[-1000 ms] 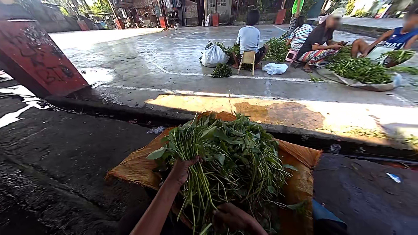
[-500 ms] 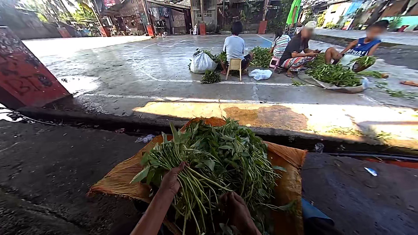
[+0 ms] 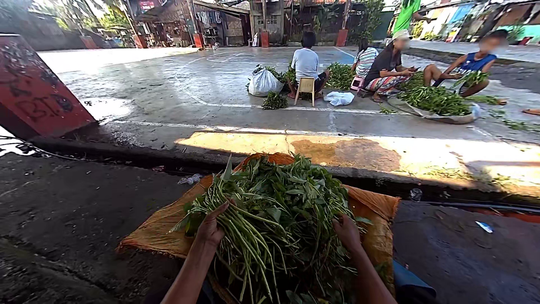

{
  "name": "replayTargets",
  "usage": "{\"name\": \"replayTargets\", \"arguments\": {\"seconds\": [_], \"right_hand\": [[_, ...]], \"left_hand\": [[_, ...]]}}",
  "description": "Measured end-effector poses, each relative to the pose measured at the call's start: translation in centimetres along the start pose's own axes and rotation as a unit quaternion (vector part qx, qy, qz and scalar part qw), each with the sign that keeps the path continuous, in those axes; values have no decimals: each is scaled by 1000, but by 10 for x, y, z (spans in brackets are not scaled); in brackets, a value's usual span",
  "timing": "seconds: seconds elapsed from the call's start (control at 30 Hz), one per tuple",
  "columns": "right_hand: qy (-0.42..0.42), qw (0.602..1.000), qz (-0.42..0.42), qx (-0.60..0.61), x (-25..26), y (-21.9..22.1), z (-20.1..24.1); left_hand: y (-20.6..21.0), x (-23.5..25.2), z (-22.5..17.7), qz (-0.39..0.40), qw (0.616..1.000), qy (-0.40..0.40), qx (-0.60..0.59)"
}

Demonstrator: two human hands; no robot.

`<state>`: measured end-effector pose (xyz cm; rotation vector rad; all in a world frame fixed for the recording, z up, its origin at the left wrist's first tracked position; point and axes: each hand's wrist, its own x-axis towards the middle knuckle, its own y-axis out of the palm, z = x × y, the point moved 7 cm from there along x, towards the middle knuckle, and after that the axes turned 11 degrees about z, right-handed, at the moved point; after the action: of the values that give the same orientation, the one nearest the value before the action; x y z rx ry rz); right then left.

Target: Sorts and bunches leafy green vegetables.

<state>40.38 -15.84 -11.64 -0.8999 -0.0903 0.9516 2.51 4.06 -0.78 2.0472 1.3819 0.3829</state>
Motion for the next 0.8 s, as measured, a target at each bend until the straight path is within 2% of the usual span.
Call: {"name": "replayTargets", "arguments": {"seconds": [0.1,0.33,0.47,0.6,0.8], "right_hand": [[11,1000,24,-14,10,0,17],[-171,975,-123,63,-72,4,73],[-277,940,-144,138,-113,38,97],[-345,920,-128,136,-142,83,115],[-348,933,-53,73,-152,114,125]], "left_hand": [[4,3,11,15,1000,-17,19],[11,1,47,-7,995,-99,19],[17,-8,72,-13,988,-149,43],[23,-11,86,30,982,-181,40],[22,-13,80,23,974,-201,103]]}}
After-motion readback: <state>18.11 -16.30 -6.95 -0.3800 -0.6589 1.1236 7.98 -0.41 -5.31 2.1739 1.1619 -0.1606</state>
